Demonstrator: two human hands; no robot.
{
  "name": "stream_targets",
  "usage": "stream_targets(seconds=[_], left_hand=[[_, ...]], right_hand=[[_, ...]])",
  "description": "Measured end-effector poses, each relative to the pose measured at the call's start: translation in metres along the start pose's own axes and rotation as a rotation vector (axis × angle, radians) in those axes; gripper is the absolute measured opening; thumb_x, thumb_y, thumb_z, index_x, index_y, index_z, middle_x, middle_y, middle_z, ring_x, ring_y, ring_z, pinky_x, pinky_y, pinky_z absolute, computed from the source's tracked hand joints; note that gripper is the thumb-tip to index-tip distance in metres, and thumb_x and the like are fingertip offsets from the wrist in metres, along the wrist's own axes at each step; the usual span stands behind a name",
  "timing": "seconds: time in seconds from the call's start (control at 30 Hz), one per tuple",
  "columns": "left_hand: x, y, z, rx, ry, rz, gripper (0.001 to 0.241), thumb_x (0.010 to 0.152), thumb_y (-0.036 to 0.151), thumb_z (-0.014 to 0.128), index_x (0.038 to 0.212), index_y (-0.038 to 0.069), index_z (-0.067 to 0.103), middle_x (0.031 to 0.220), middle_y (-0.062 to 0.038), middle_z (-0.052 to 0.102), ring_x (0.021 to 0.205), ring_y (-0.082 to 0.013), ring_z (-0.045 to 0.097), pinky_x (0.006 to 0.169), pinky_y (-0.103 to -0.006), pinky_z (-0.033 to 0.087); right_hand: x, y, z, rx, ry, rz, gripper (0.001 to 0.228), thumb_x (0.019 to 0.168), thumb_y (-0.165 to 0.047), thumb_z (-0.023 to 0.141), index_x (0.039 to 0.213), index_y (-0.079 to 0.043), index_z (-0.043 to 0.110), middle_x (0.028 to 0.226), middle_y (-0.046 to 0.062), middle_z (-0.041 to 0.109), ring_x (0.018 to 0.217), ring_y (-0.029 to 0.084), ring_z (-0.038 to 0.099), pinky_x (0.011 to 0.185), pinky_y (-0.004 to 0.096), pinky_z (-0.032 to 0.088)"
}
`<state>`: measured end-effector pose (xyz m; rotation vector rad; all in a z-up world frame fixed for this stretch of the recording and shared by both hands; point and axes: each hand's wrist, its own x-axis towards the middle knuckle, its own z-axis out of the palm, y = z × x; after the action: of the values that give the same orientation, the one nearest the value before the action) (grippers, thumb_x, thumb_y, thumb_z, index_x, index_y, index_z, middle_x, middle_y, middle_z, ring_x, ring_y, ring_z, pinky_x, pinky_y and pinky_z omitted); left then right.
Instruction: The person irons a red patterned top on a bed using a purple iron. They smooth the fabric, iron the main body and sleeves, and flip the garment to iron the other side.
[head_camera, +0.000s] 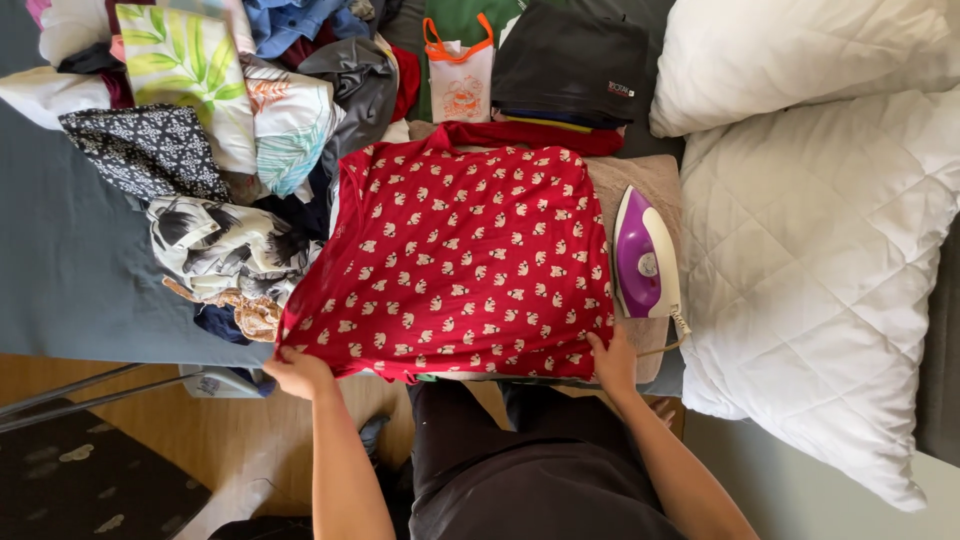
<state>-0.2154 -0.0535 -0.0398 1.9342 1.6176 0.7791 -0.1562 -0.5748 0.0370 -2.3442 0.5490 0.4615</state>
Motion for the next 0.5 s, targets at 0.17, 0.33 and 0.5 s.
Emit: stream_targets(seconds=[0.17,0.33,0.5], left_hand=[[-0.036,0.034,0.036,0.22,0.023,0.346,0.045,0.094,0.017,0.077,0.126,0.004,0.047,0.118,-0.019,0.051,0.11,-0.0433,0.057,0.095,-0.0542,0.044],[-0.139,0.153,0.02,0.1,-0.241,0.674,0.054,0.091,0.024,0.074,0.136,0.007,0.051,0.128,-0.019,0.052,0.122,-0.0401,0.051,0.109,-0.0527,0.036],[-0.195,0.17,0.03,0.456,-0.832,0.895,0.068,0.105,0.057,0.032,0.163,0.023,0.022,0.171,-0.004,0.019,0.157,-0.0273,0.011,0.127,-0.0516,0.0]], right_hand=[[-0.015,-0.052,-0.022,-0.117,0.139,-0.304,0.057,0.099,-0.02,0.067,0.142,0.007,0.041,0.122,0.031,0.055,0.117,0.046,0.058,0.1,0.055,0.049],[0.01,-0.079,-0.022,-0.156,0.217,-0.484,0.053,0.103,-0.009,0.06,0.15,0.006,0.04,0.125,0.027,0.052,0.119,0.041,0.056,0.103,0.051,0.047],[0.058,-0.093,-0.004,-0.203,0.23,-0.409,0.045,0.106,-0.012,0.048,0.144,0.012,0.041,0.129,0.033,0.051,0.115,0.048,0.058,0.097,0.053,0.051]])
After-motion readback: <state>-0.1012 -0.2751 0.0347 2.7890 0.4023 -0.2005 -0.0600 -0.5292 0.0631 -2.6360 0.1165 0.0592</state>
